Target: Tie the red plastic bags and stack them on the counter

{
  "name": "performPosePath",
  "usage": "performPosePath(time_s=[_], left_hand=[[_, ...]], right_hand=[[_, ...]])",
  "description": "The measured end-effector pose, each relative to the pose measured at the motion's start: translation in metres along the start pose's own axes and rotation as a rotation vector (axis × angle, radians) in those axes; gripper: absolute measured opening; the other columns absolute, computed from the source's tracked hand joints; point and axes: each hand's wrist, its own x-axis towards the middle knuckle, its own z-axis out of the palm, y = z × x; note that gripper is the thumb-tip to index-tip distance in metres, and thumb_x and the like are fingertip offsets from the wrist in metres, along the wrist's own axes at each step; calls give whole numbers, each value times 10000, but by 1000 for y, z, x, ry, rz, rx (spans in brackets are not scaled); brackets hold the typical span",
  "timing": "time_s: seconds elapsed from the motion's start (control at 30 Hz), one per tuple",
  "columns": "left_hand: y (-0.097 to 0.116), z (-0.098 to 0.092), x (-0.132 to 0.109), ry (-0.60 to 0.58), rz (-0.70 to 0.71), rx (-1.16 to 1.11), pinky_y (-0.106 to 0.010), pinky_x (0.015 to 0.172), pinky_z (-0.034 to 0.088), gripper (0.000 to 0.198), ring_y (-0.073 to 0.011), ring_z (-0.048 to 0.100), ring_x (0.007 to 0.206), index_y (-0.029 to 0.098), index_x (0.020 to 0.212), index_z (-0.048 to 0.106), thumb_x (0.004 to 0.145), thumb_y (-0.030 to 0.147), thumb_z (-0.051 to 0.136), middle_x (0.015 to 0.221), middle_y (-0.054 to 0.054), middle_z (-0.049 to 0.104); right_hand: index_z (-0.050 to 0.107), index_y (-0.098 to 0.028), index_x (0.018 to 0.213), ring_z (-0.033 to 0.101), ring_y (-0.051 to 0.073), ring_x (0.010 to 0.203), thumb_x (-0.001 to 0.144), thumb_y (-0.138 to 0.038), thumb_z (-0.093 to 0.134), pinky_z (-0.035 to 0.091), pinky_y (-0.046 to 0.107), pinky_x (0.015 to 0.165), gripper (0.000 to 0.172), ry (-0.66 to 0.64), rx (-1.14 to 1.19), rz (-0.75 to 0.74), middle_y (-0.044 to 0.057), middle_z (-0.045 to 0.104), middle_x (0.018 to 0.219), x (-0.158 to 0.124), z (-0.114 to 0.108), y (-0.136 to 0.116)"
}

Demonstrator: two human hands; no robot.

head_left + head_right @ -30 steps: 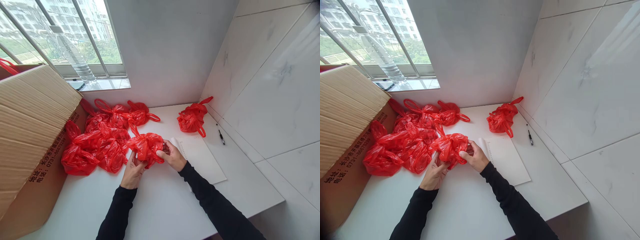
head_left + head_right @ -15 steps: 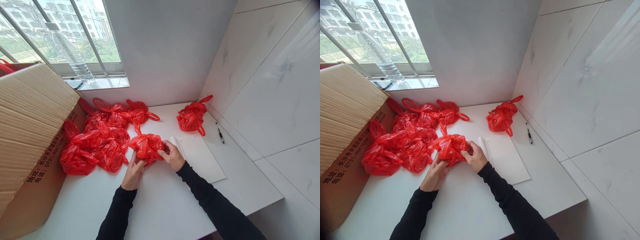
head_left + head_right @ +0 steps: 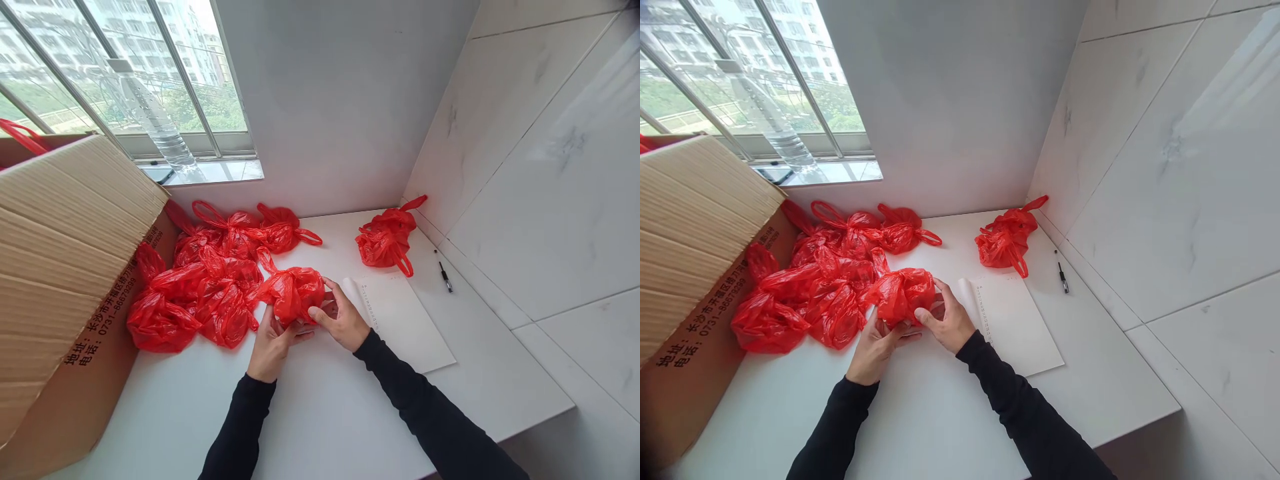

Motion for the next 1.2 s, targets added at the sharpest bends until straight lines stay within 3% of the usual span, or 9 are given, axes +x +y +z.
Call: performPosePath(time_s=[0.2, 0.37, 0.43, 0.57, 0.73, 0.87, 1.0, 1.1, 1.2], left_hand=[[-6, 7, -7, 219, 132, 427, -227, 444, 397, 444, -109, 493, 428, 217, 1227, 464, 833, 355, 616, 634, 55, 595], [8, -5, -33, 75, 107, 741, -249, 522, 373, 245, -118, 450, 497, 230, 1038, 569, 803, 293, 542, 615, 64, 536], [21, -17, -36, 171, 119, 733, -260, 545, 398, 224, -129, 482, 535, 226, 991, 579, 803, 312, 492, 685, 38, 568], [47, -30, -12, 469, -79, 546, -240, 402, 291, 318, -128, 416, 426, 214, 871, 548, 816, 515, 463, 593, 38, 499], [57, -18, 32, 384, -238, 523, -225, 330, 160, 383, -104, 257, 285, 215, 650, 510, 757, 580, 551, 376, 81, 314], [63, -9, 43, 429, -93, 538, -216, 329, 183, 348, -104, 259, 268, 215, 627, 495, 841, 486, 450, 341, 79, 292], [95, 2, 55, 496, 122, 561, -241, 372, 324, 377, -135, 398, 327, 214, 708, 517, 900, 507, 378, 409, 51, 405], [122, 11, 63, 579, 317, 614, -261, 516, 438, 398, -138, 509, 478, 199, 788, 586, 917, 532, 408, 577, 13, 538], [116, 19, 53, 549, 504, 812, -316, 719, 507, 420, -184, 616, 684, 198, 966, 648, 966, 490, 345, 746, -37, 645]], right_hand=[[371, -241, 1443, 583, 154, 807, 826, -371, 687, 544, 292, 670, 705, 125, -185, -72, 68, 545, 1120, -7, 9, -5], [656, -200, 1041, 547, 137, 679, 880, -183, 546, 469, 273, 642, 196, -71, -247, -131, -3, 589, 803, -11, 6, -13], [665, -199, 977, 547, 144, 682, 884, -161, 526, 452, 281, 646, 172, -52, -285, -141, -1, 591, 786, -15, 1, -16], [653, -201, 971, 581, 162, 750, 881, -160, 544, 478, 300, 705, 147, -24, -333, -170, 24, 610, 870, -31, -6, -24], [633, -209, 973, 581, 190, 896, 894, -183, 571, 486, 332, 818, 104, -35, -371, -212, 45, 619, 973, -53, -14, -32], [576, -208, 794, 546, 172, 784, 976, -319, 499, 451, 305, 728, 227, -21, -411, -229, 22, 567, 832, -65, -25, -41], [530, -211, 741, 501, 146, 694, 1025, -373, 372, 404, 280, 657, 363, -17, -352, -230, 4, 532, 771, -63, -21, -54], [517, -212, 755, 506, 142, 687, 1021, -439, 359, 390, 265, 626, 383, -37, -292, -165, 1, 546, 764, -50, -7, -53], [475, -214, 716, 468, 138, 619, 989, -485, 410, 338, 259, 573, 390, -91, -390, -75, -19, 510, 687, -39, 7, -41]])
